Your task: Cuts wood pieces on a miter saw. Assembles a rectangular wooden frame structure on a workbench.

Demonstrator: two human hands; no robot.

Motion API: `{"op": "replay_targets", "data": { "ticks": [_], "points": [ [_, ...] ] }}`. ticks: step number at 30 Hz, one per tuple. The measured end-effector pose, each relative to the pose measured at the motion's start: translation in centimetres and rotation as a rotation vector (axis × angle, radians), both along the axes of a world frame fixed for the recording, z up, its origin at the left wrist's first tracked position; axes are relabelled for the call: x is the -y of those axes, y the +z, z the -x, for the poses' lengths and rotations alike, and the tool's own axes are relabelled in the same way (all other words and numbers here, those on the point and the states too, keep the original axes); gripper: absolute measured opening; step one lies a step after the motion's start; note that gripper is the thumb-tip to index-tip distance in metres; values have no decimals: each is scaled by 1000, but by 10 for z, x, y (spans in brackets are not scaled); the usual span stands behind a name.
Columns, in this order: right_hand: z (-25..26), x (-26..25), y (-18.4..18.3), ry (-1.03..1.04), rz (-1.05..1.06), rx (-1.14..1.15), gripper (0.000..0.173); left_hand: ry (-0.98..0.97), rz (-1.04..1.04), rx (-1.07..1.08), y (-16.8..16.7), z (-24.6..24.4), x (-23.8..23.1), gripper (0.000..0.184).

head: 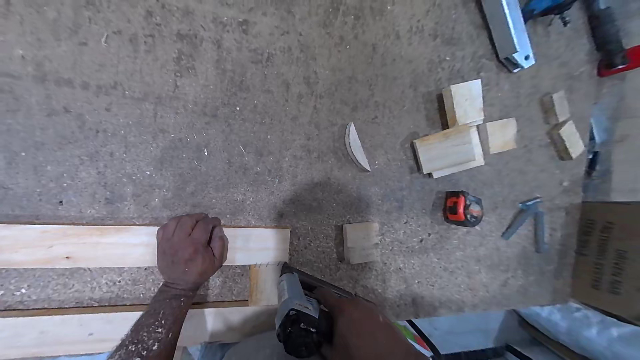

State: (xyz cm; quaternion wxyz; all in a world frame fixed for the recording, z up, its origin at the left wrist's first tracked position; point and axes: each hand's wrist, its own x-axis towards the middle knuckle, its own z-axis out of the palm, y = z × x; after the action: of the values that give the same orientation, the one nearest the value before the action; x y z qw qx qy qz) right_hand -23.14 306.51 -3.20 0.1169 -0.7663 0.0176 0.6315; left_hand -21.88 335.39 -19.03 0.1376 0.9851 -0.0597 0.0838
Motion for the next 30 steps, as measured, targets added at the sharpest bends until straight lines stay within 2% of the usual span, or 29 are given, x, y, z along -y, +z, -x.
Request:
{"op": "replay_targets", "data": {
  "ticks": [2, 6, 10, 13, 18, 21, 26, 30],
  "points": [
    [0, 1, 0, -3, -11, -2, 68, 0, 1, -1, -1, 0, 0, 43],
    [3, -1, 0, 6, -13, 40, 55, 2, -1, -17, -1, 1, -1, 42],
    [17, 9, 1, -22, -119, 70, 70, -1, -27, -41, 2, 0, -1, 44],
    [41, 26, 1, 14, -222, 64, 67, 20, -35, -53, 8, 0, 3, 45],
    [54, 14, -5, 76, -285, 31, 67, 20, -27, -227, 23, 58, 30, 65],
    [53, -3, -8, 100, -320, 31, 65, 11, -69, -195, 6, 91, 42, 60],
    [54, -25, -17, 183, -297, 5, 61, 49, -124, -153, -5, 91, 44, 49],
    [56, -34, -16, 192, -260, -23, 58, 57, -125, -144, -5, 90, 44, 47]
  ]
}}
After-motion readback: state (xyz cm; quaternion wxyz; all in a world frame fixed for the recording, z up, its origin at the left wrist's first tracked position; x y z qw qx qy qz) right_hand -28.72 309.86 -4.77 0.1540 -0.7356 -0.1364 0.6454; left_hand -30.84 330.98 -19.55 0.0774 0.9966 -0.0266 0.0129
